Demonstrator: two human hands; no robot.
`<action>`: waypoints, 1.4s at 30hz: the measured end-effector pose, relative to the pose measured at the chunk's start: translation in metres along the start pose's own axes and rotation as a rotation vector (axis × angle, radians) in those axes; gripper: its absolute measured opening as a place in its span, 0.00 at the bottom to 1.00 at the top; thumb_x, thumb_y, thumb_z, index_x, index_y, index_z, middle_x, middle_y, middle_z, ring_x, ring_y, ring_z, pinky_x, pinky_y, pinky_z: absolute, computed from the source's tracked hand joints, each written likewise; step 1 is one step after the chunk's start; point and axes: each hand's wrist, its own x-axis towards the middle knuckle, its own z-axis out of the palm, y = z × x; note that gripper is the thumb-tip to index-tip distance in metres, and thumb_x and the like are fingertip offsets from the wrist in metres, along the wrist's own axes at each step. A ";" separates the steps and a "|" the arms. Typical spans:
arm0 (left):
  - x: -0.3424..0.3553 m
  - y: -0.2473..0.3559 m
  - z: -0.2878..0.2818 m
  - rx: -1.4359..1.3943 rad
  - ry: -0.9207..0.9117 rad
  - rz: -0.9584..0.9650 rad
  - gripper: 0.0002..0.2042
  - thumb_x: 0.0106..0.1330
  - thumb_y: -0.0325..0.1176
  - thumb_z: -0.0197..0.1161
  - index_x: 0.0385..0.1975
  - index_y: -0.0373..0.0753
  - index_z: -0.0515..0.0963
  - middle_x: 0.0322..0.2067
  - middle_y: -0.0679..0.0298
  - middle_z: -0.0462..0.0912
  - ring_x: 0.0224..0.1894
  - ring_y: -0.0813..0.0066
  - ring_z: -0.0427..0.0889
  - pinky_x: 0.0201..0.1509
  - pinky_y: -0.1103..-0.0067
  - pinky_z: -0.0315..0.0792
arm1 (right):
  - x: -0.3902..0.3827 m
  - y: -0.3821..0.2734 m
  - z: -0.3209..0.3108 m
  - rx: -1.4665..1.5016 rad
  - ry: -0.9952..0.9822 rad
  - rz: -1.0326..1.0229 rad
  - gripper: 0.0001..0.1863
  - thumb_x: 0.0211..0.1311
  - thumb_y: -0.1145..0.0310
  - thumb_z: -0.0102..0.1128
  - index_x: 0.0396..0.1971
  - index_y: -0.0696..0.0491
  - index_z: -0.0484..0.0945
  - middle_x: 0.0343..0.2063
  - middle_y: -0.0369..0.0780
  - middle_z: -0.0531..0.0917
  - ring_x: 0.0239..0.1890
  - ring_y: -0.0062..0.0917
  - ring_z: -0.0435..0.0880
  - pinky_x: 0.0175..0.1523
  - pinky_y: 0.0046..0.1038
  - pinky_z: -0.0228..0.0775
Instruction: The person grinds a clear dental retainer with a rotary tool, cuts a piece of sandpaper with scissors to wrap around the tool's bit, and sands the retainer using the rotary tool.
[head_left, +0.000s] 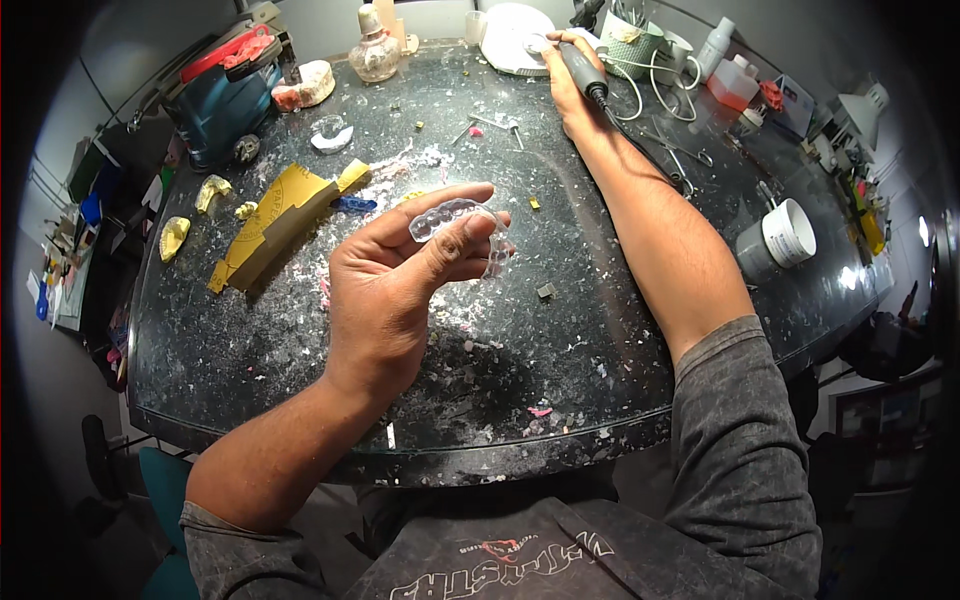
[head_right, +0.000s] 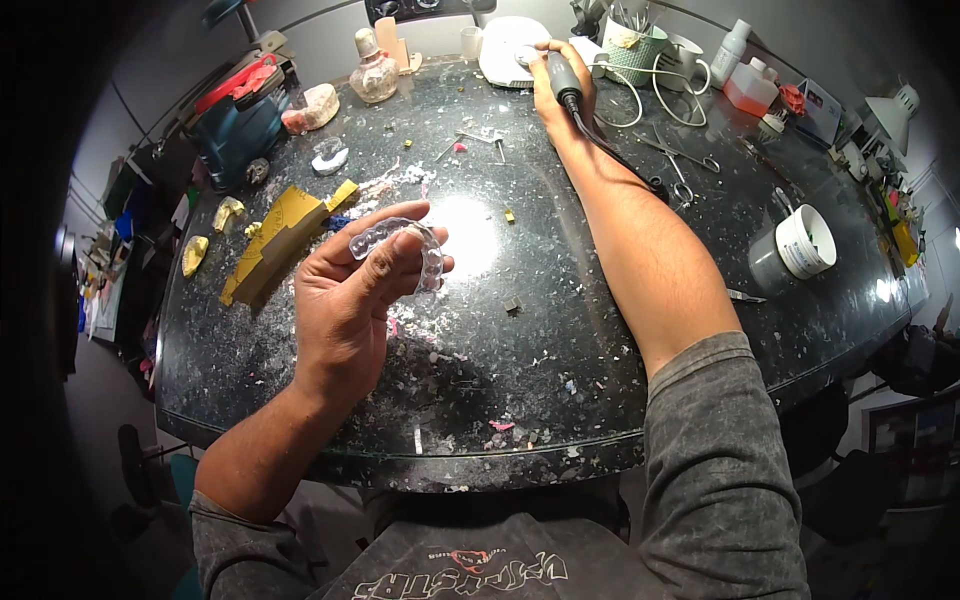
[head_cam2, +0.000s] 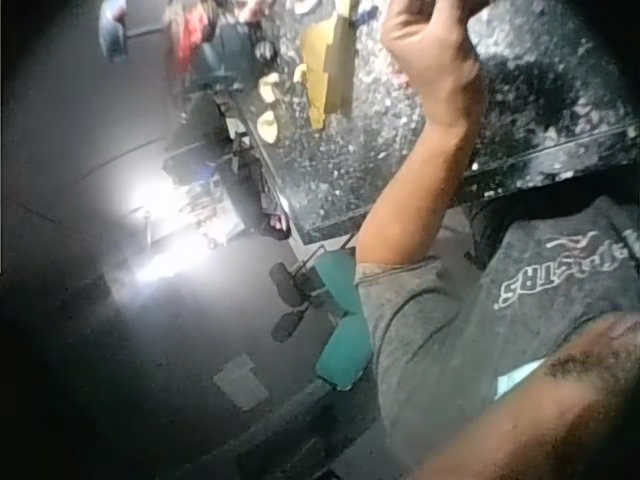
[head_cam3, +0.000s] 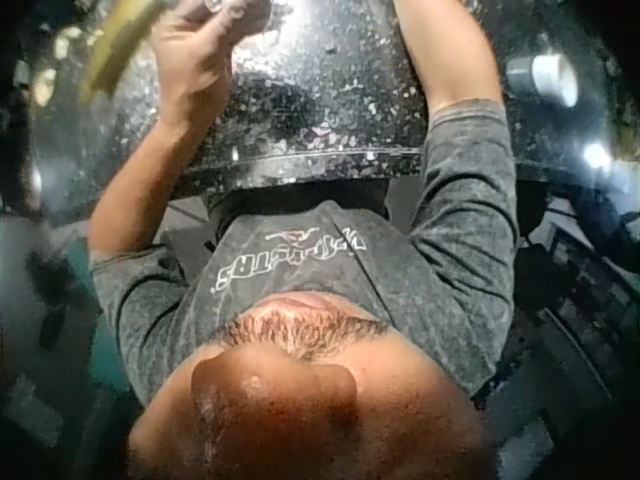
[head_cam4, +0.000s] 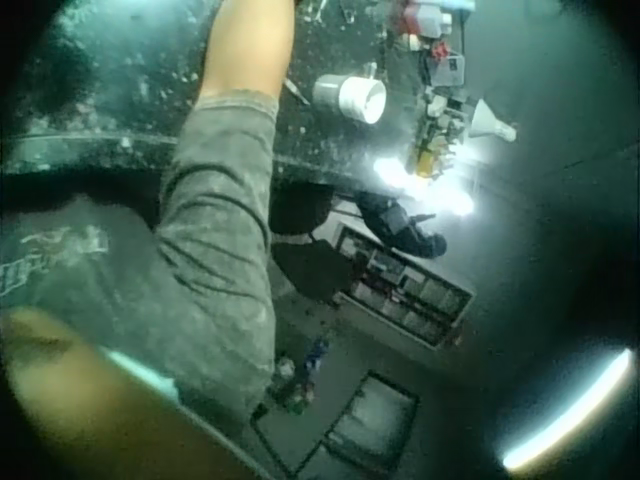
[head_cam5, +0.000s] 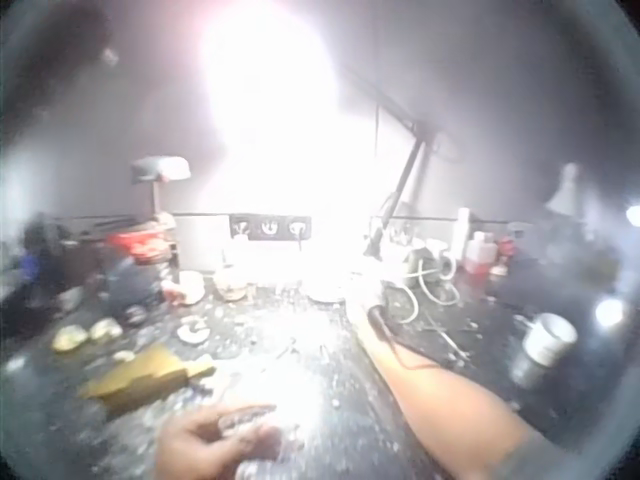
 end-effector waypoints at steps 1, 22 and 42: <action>0.000 0.000 0.000 -0.002 -0.010 0.003 0.17 0.65 0.31 0.64 0.51 0.29 0.76 0.39 0.51 0.85 0.38 0.67 0.87 0.43 0.76 0.83 | 0.000 0.000 -0.001 -0.002 0.000 -0.002 0.10 0.59 0.63 0.66 0.39 0.48 0.81 0.31 0.35 0.85 0.36 0.20 0.83 0.44 0.23 0.74; -0.001 0.003 0.003 0.065 -0.057 0.019 0.18 0.67 0.33 0.63 0.52 0.29 0.76 0.39 0.52 0.85 0.39 0.70 0.87 0.44 0.79 0.81 | 0.001 -0.002 -0.007 -0.041 -0.030 0.045 0.11 0.59 0.63 0.66 0.41 0.49 0.82 0.31 0.37 0.86 0.35 0.21 0.84 0.43 0.23 0.74; 0.010 -0.001 -0.001 -0.027 -0.041 0.016 0.15 0.68 0.33 0.63 0.50 0.31 0.75 0.42 0.53 0.84 0.41 0.71 0.86 0.42 0.80 0.81 | -0.017 -0.057 -0.011 0.168 0.004 -0.111 0.13 0.63 0.70 0.59 0.46 0.58 0.78 0.41 0.38 0.81 0.41 0.20 0.80 0.43 0.20 0.74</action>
